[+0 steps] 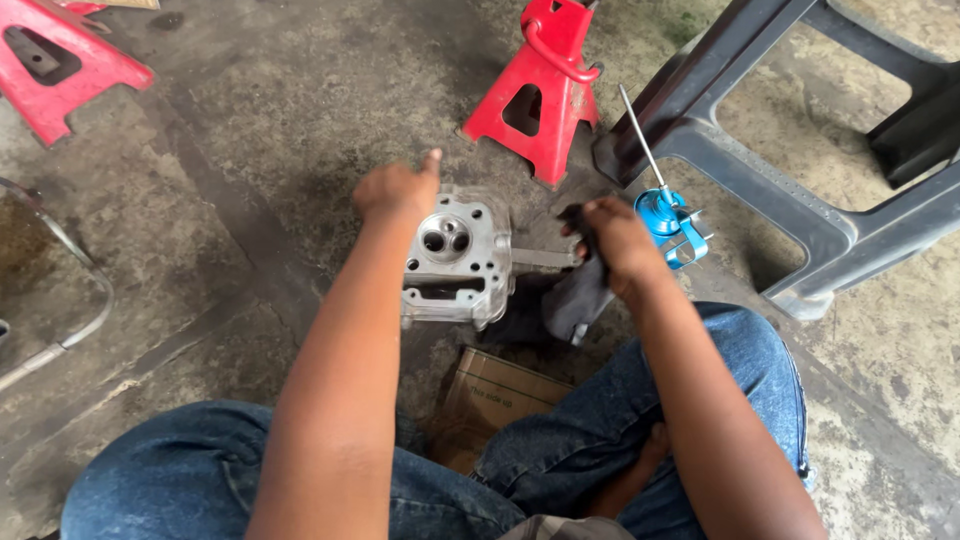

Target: The person sits on the floor and cleans a metal engine cylinder head. They use a blue oil can to spray liquid into the cylinder bore and then wipe the interior and exterior surfaces with a dark rag. The person rotates the cylinder head to access different areas and repeats the spraying and wiping process.

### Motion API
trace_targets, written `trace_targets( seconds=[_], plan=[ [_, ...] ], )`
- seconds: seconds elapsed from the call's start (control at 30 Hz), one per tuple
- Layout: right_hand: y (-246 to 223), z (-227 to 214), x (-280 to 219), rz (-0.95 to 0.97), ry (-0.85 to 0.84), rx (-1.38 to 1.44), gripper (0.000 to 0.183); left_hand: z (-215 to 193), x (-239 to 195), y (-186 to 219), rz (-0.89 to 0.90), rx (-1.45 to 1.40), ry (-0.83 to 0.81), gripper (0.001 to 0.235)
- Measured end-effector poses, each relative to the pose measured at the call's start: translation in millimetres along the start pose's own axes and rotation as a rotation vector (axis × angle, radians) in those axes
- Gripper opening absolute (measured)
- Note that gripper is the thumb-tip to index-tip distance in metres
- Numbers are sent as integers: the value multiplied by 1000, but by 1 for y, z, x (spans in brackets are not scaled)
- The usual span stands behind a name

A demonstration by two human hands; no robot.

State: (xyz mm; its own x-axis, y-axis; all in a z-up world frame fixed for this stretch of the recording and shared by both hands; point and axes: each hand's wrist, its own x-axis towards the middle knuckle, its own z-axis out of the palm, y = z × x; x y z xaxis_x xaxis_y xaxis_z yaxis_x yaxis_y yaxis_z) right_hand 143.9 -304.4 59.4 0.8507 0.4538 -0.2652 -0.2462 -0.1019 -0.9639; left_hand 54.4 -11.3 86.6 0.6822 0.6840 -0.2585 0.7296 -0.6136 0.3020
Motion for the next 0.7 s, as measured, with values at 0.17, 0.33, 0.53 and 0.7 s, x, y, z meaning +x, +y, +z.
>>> trace_targets(
  seconds=[0.17, 0.33, 0.53, 0.7],
  plan=[
    [-3, -23, 3, 17, 74, 61, 17, 15, 18, -42, -318, -103, -162, 94],
    [-6, -13, -7, -35, 41, -288, 19, 1, -21, -44, -376, -237, -165, 96],
    [-22, -12, -29, -64, -282, -843, 26, -13, -57, -40, -339, -249, -109, 95],
    [-56, -69, -44, -262, -225, -871, 32, 18, -30, -60, -242, -314, 67, 82]
  ],
)
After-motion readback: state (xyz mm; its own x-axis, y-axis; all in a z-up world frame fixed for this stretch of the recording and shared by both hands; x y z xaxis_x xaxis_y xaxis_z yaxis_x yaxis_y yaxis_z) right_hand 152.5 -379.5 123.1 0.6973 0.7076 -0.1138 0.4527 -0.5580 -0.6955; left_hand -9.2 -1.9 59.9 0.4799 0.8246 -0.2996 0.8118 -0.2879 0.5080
